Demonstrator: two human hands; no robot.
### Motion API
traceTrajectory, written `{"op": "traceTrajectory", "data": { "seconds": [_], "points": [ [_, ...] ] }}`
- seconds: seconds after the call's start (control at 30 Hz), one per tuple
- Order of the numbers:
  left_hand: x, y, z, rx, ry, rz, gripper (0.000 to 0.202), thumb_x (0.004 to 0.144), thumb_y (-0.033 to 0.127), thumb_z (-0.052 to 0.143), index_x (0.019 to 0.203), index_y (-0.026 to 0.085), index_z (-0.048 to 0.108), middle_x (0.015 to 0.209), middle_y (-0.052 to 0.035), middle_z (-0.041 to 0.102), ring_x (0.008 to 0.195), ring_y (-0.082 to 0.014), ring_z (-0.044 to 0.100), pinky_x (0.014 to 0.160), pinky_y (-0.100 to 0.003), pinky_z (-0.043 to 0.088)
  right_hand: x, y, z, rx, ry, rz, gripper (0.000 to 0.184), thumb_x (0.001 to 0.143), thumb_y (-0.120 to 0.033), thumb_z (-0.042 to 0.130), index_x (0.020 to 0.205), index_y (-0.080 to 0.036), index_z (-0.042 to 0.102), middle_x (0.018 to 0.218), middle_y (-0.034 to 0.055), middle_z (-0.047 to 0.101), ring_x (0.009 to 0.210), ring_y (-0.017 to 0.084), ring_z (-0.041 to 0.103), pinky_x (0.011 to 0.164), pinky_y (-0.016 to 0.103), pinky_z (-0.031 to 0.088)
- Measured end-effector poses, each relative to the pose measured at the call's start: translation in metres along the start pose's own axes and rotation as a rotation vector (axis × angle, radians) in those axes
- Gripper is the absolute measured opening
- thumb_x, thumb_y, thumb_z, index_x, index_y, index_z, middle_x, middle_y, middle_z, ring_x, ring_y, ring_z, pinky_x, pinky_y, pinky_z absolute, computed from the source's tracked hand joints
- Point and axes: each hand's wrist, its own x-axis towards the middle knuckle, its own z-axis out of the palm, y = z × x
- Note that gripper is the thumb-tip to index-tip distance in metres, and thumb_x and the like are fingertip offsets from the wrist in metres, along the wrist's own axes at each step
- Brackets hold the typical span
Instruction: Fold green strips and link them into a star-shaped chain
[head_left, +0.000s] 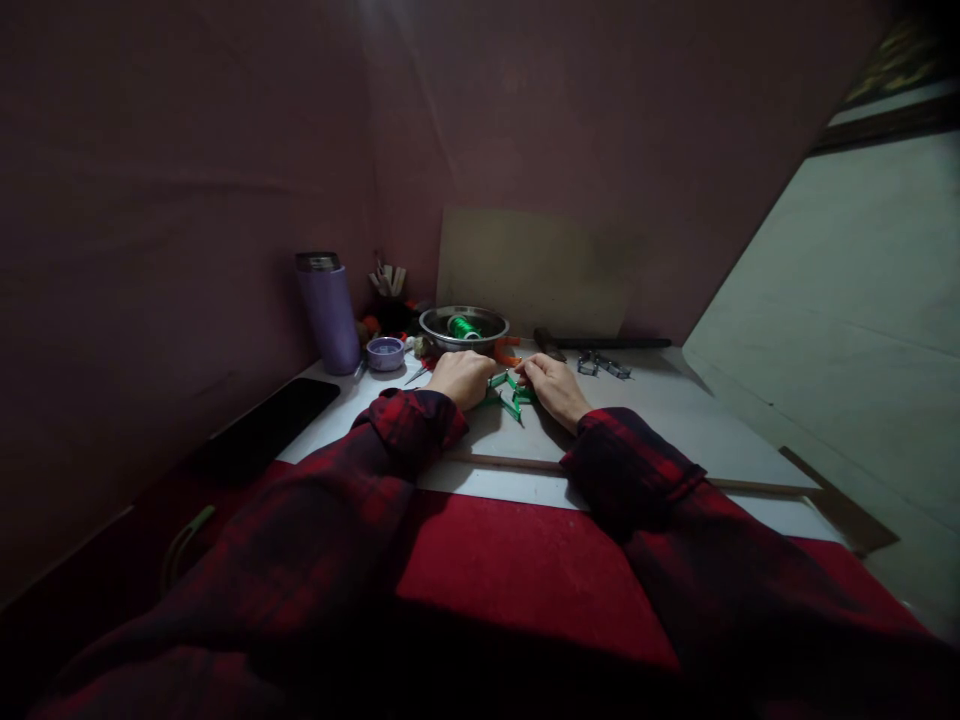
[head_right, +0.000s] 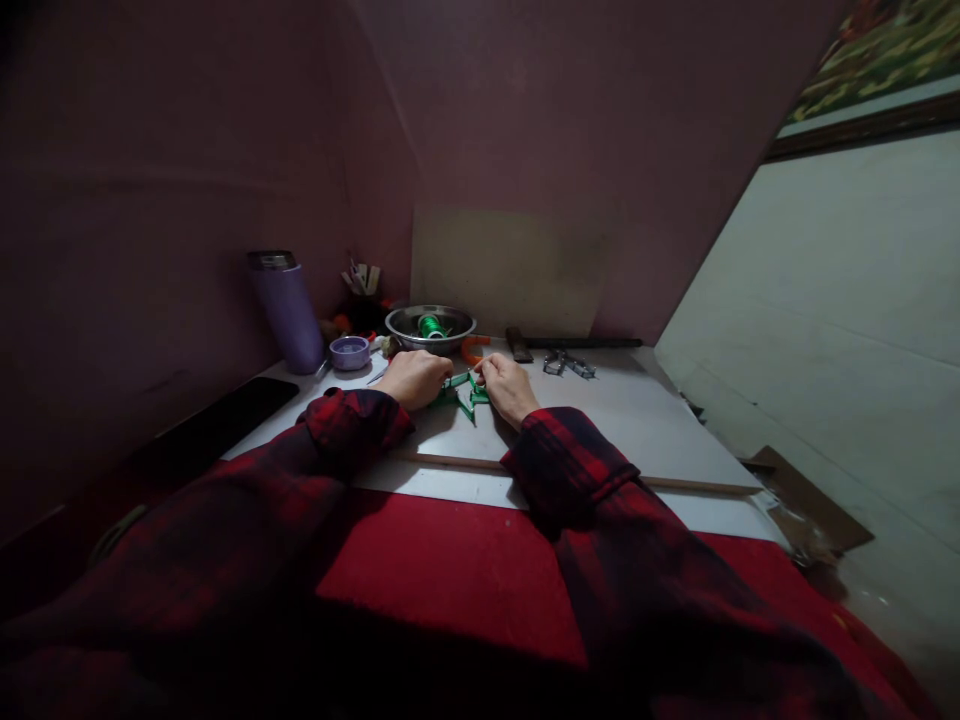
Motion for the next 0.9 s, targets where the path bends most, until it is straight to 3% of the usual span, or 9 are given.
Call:
{"op": "traceTrajectory", "data": {
  "seconds": [0.3, 0.5, 0.63, 0.73, 0.9],
  "points": [
    [0.0007, -0.0017, 0.0020, -0.020, -0.001, 0.001, 0.030, 0.082, 0.020, 0.042, 0.096, 0.021, 0.069, 0.097, -0.0103, 0.069, 0.094, -0.0231, 0.063, 0.075, -0.032, 0.047, -0.0061, 0.0047, -0.0036, -0.039, -0.018, -0.062, 0.022, 0.084, -0.023, 0.040, 0.083, -0.016, 0.061, 0.071, 0.0024, 0.064, 0.070, 0.013, 0.058, 0.070, 0.026, 0.043],
    [0.0001, -0.0014, 0.0023, -0.030, -0.008, -0.023, 0.030, 0.081, 0.019, 0.043, 0.097, 0.020, 0.068, 0.100, -0.0098, 0.068, 0.095, -0.0222, 0.062, 0.077, -0.030, 0.047, -0.0079, 0.0056, -0.0046, -0.116, -0.008, -0.108, 0.026, 0.087, -0.032, 0.039, 0.083, -0.017, 0.061, 0.074, 0.0035, 0.065, 0.069, 0.015, 0.058, 0.069, 0.027, 0.043],
    [0.0002, -0.0037, 0.0021, -0.049, -0.003, -0.046, 0.031, 0.082, 0.019, 0.041, 0.095, 0.022, 0.069, 0.101, -0.0087, 0.068, 0.096, -0.0236, 0.063, 0.076, -0.031, 0.047, -0.0077, 0.0071, -0.0054, -0.183, 0.023, -0.183, 0.044, 0.090, -0.049, 0.032, 0.084, -0.018, 0.062, 0.079, 0.0054, 0.064, 0.073, 0.017, 0.058, 0.071, 0.030, 0.045],
    [-0.0002, -0.0070, 0.0004, -0.063, -0.005, -0.043, 0.030, 0.081, 0.018, 0.043, 0.095, 0.022, 0.070, 0.100, -0.0084, 0.068, 0.096, -0.0230, 0.062, 0.077, -0.030, 0.047, -0.0085, 0.0045, -0.0065, -0.240, 0.049, -0.303, 0.063, 0.088, -0.063, 0.021, 0.087, -0.018, 0.065, 0.090, 0.0091, 0.062, 0.087, 0.021, 0.056, 0.080, 0.036, 0.044],
    [-0.0023, -0.0093, -0.0029, -0.062, 0.001, -0.015, 0.029, 0.080, 0.019, 0.045, 0.094, 0.022, 0.071, 0.098, -0.0086, 0.069, 0.095, -0.0224, 0.063, 0.077, -0.029, 0.046, -0.0104, 0.0002, -0.0060, -0.272, -0.057, -0.395, 0.079, 0.083, -0.070, 0.008, 0.097, -0.022, 0.069, 0.109, 0.0106, 0.060, 0.109, 0.025, 0.048, 0.099, 0.041, 0.037]
  ]
}}
